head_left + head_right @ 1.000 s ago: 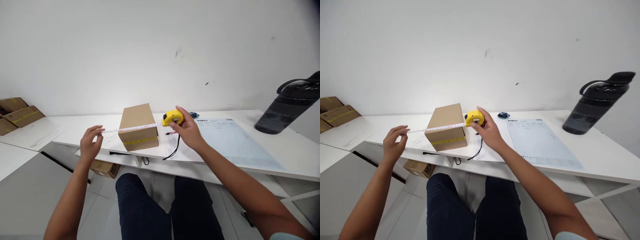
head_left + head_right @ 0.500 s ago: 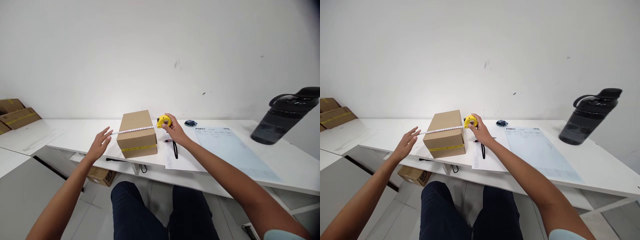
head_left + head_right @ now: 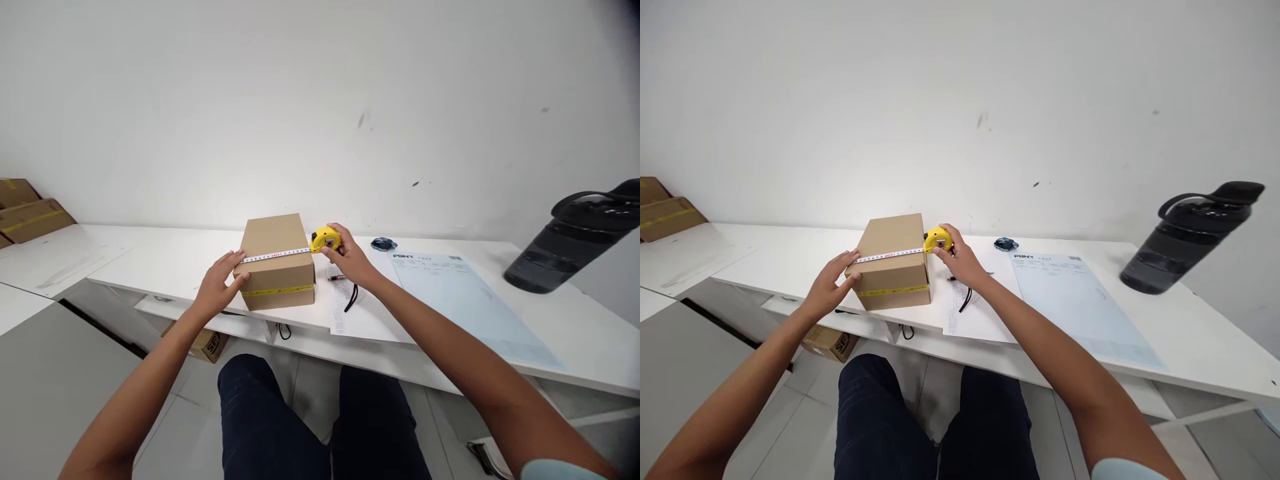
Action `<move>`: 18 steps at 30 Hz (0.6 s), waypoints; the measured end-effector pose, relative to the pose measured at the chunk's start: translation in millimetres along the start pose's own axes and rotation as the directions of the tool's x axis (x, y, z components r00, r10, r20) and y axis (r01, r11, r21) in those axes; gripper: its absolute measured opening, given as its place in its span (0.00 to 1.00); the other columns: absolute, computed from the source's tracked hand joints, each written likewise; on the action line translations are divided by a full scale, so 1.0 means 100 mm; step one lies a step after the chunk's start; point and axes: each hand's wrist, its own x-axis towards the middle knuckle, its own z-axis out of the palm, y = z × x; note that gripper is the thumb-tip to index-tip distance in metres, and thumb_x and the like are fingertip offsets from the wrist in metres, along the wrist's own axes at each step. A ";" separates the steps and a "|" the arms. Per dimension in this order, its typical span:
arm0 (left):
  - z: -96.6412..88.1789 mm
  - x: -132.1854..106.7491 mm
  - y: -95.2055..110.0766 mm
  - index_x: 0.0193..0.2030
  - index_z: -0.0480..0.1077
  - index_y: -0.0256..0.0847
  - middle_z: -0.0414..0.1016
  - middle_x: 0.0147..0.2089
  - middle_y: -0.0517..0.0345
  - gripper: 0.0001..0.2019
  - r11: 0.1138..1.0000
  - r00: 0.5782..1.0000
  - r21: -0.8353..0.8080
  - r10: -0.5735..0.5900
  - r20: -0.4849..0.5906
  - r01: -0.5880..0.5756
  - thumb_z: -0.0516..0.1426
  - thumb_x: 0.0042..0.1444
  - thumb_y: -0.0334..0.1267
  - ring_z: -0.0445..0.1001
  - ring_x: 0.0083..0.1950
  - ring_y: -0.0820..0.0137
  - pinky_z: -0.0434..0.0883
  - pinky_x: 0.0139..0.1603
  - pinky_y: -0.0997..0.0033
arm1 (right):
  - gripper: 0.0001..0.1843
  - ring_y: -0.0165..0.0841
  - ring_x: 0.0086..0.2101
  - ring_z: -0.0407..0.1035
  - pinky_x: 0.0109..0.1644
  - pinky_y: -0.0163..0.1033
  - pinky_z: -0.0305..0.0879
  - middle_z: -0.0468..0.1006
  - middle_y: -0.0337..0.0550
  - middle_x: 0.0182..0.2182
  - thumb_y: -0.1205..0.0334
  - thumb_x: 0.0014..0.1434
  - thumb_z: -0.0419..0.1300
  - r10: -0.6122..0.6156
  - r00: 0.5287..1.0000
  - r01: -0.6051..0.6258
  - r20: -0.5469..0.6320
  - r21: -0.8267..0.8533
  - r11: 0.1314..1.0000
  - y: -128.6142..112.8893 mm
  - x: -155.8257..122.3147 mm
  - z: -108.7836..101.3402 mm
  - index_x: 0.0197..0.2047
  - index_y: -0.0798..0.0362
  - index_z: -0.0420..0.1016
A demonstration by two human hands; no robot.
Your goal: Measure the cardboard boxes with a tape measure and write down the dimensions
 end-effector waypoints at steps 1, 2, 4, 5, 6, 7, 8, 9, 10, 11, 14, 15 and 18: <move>0.00 0.00 0.00 0.65 0.68 0.43 0.71 0.68 0.52 0.25 0.999 0.999 0.031 0.024 -0.031 -0.023 0.51 0.69 0.54 0.66 0.71 0.57 0.67 0.69 0.50 | 0.36 0.34 0.35 0.66 0.45 0.47 0.72 0.74 0.43 0.48 0.48 0.62 0.64 0.004 1.000 -0.004 0.003 -0.013 1.000 -0.01 0.00 0.00 0.70 0.38 0.57; -0.01 -0.01 0.01 0.63 0.71 0.44 0.74 0.65 0.53 0.22 0.996 0.996 0.071 0.054 -0.073 -0.049 0.53 0.68 0.52 0.69 0.69 0.57 0.69 0.66 0.51 | 0.39 0.35 0.36 0.67 0.46 0.49 0.72 0.74 0.43 0.48 0.48 0.62 0.64 0.006 1.000 -0.006 -0.005 -0.011 1.000 -0.03 -0.01 -0.01 0.71 0.38 0.53; -0.06 -0.05 0.08 0.56 0.74 0.46 0.81 0.57 0.57 0.15 0.975 0.972 0.188 0.151 -0.179 -0.116 0.56 0.68 0.46 0.75 0.62 0.58 0.72 0.60 0.54 | 0.48 0.37 0.39 0.70 0.49 0.52 0.71 0.74 0.45 0.49 0.48 0.60 0.65 0.012 0.999 -0.011 -0.039 0.028 1.000 -0.10 -0.06 -0.02 0.75 0.39 0.42; -0.10 -0.08 0.14 0.54 0.75 0.47 0.82 0.53 0.59 0.11 0.952 0.949 0.264 0.220 -0.225 -0.158 0.58 0.67 0.42 0.78 0.59 0.60 0.71 0.59 0.55 | 0.52 0.38 0.41 0.71 0.50 0.52 0.71 0.74 0.46 0.50 0.48 0.59 0.66 0.022 0.998 -0.019 -0.056 0.055 0.998 -0.15 -0.10 -0.03 0.76 0.39 0.38; -0.16 -0.12 0.21 0.52 0.75 0.48 0.83 0.51 0.61 0.09 0.918 0.921 0.342 0.297 -0.253 -0.202 0.59 0.66 0.38 0.79 0.56 0.61 0.71 0.58 0.56 | 0.54 0.39 0.42 0.72 0.50 0.52 0.71 0.74 0.46 0.51 0.48 0.59 0.66 0.035 0.997 -0.029 -0.068 0.081 0.996 -0.21 -0.15 -0.05 0.76 0.39 0.35; -0.22 -0.17 0.31 0.51 0.75 0.48 0.84 0.49 0.63 0.10 0.878 0.891 0.412 0.371 -0.261 -0.245 0.61 0.64 0.34 0.80 0.53 0.62 0.70 0.58 0.57 | 0.54 0.39 0.43 0.73 0.50 0.51 0.72 0.74 0.47 0.53 0.48 0.59 0.66 0.050 0.996 -0.042 -0.074 0.104 0.994 -0.27 -0.23 -0.07 0.77 0.39 0.36; -0.28 -0.22 0.42 0.51 0.75 0.47 0.84 0.49 0.63 0.11 0.839 0.864 0.465 0.433 -0.258 -0.282 0.62 0.62 0.32 0.81 0.51 0.63 0.68 0.59 0.56 | 0.53 0.39 0.44 0.73 0.49 0.50 0.73 0.73 0.47 0.54 0.47 0.59 0.66 0.065 0.995 -0.056 -0.074 0.121 0.991 -0.33 -0.32 -0.08 0.77 0.38 0.38; -0.34 -0.27 0.55 0.50 0.74 0.46 0.84 0.48 0.62 0.13 0.808 0.840 0.499 0.481 -0.249 -0.315 0.64 0.60 0.30 0.82 0.49 0.64 0.67 0.60 0.56 | 0.50 0.40 0.45 0.73 0.49 0.49 0.73 0.73 0.47 0.56 0.46 0.59 0.66 0.080 0.995 -0.070 -0.066 0.132 0.989 -0.38 -0.43 -0.10 0.76 0.38 0.43; -0.38 -0.33 0.69 0.49 0.74 0.44 0.84 0.48 0.61 0.13 0.789 0.821 0.510 0.515 -0.245 -0.342 0.65 0.58 0.29 0.82 0.48 0.64 0.67 0.62 0.56 | 0.47 0.40 0.47 0.72 0.49 0.48 0.74 0.72 0.47 0.57 0.45 0.60 0.66 0.095 0.994 -0.087 -0.055 0.145 0.986 -0.43 -0.56 -0.10 0.75 0.38 0.48; -0.41 -0.39 0.83 0.48 0.75 0.42 0.85 0.47 0.60 0.13 0.780 0.803 0.504 0.542 -0.249 -0.371 0.67 0.56 0.28 0.82 0.46 0.65 0.67 0.62 0.56 | 0.43 0.41 0.48 0.72 0.50 0.48 0.74 0.72 0.46 0.57 0.45 0.59 0.67 0.118 0.992 -0.110 -0.037 0.162 0.981 -0.47 -0.70 -0.10 0.73 0.39 0.54; -0.38 -0.52 1.22 0.43 0.76 0.38 0.85 0.42 0.58 0.09 0.760 0.736 0.430 0.622 -0.267 -0.487 0.67 0.56 0.30 0.82 0.43 0.66 0.67 0.64 0.55 | 0.33 0.40 0.49 0.72 0.52 0.46 0.74 0.74 0.45 0.53 0.47 0.58 0.69 0.192 0.977 -0.209 0.092 0.250 0.945 -0.54 -1.10 -0.04 0.64 0.41 0.67; -0.34 -0.55 1.33 0.41 0.76 0.37 0.85 0.40 0.57 0.07 0.752 0.718 0.400 0.643 -0.267 -0.524 0.67 0.57 0.30 0.82 0.42 0.67 0.67 0.63 0.55 | 0.31 0.40 0.49 0.72 0.52 0.46 0.74 0.75 0.44 0.52 0.49 0.58 0.70 0.200 0.969 -0.235 0.147 0.283 0.930 -0.55 -1.21 0.00 0.62 0.41 0.69; -0.18 -0.58 1.54 0.38 0.77 0.37 0.83 0.33 0.61 0.02 0.742 0.700 0.344 0.665 -0.261 -0.576 0.65 0.60 0.31 0.79 0.35 0.73 0.68 0.61 0.59 | 0.27 0.38 0.51 0.72 0.56 0.45 0.71 0.75 0.42 0.50 0.54 0.59 0.71 0.161 0.950 -0.252 0.266 0.354 0.901 -0.55 -1.37 0.07 0.60 0.39 0.70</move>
